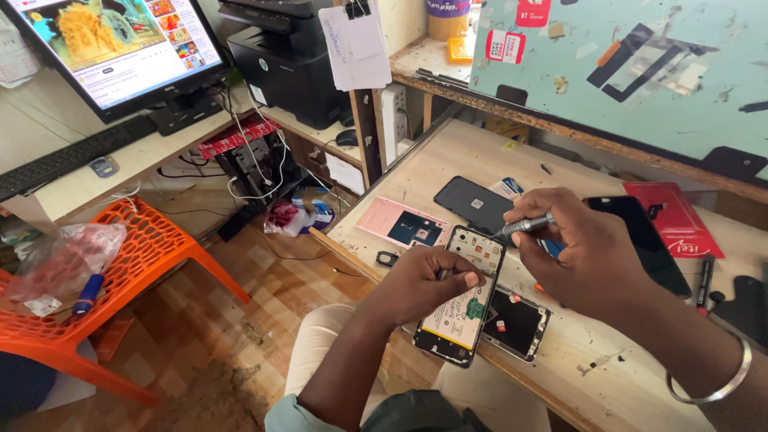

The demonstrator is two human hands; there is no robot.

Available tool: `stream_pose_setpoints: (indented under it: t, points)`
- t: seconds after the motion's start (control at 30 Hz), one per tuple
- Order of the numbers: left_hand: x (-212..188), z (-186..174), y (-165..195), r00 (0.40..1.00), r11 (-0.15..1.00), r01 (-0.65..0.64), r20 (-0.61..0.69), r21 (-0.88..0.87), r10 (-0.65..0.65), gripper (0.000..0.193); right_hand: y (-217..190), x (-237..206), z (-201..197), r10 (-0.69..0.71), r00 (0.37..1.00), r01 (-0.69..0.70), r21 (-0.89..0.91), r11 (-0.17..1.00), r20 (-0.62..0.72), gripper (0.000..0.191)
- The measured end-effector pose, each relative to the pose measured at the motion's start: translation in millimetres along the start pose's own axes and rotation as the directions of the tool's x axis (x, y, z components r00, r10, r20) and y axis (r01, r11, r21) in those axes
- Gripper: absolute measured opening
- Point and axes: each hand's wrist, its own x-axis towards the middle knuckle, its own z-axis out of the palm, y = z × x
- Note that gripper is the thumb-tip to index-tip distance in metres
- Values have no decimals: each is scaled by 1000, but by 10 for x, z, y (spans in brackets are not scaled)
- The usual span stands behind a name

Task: The person repairs a disassembled smartphone at a workbench. They hold the phone body with its back cover removed, use a precision screwdriver to unscrew and work on internal components, and handle the battery and other small parts while other phones and tools lie on the bench.

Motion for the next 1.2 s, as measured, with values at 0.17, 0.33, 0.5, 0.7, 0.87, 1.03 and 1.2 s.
stream_pose_setpoints:
  t: [0.17,0.33,0.5,0.7,0.87,1.03,1.2]
  points:
    - [-10,-8,-7,1000,1000,8,1,3,-8,24,26,-5,18,133,991,-133,-19,991,23,42]
    - [9,1,-32,999,999,-32,-7,25,32,23,72,-26,41,-91,996,90,-71,993,-9,41]
    - [-31,-9,-8,995,987,-88,-30,135,92,22,65,-28,62,31,999,-32,-141,989,-12,42]
    - [-25,-13,48,999,992,-16,34,124,12,22,68,-25,44,-12,995,53,-435,899,97,56]
    - [-25,-10,53,998,991,-21,66,131,13,24,93,13,-13,159,978,-90,-419,904,134,52]
    - [-34,-13,38,998,993,29,53,119,-35,25,80,19,-48,-137,976,168,-186,968,168,45]
    - [-54,-26,17,996,998,-16,94,56,11,24,56,7,-31,238,961,-128,-534,836,142,63]
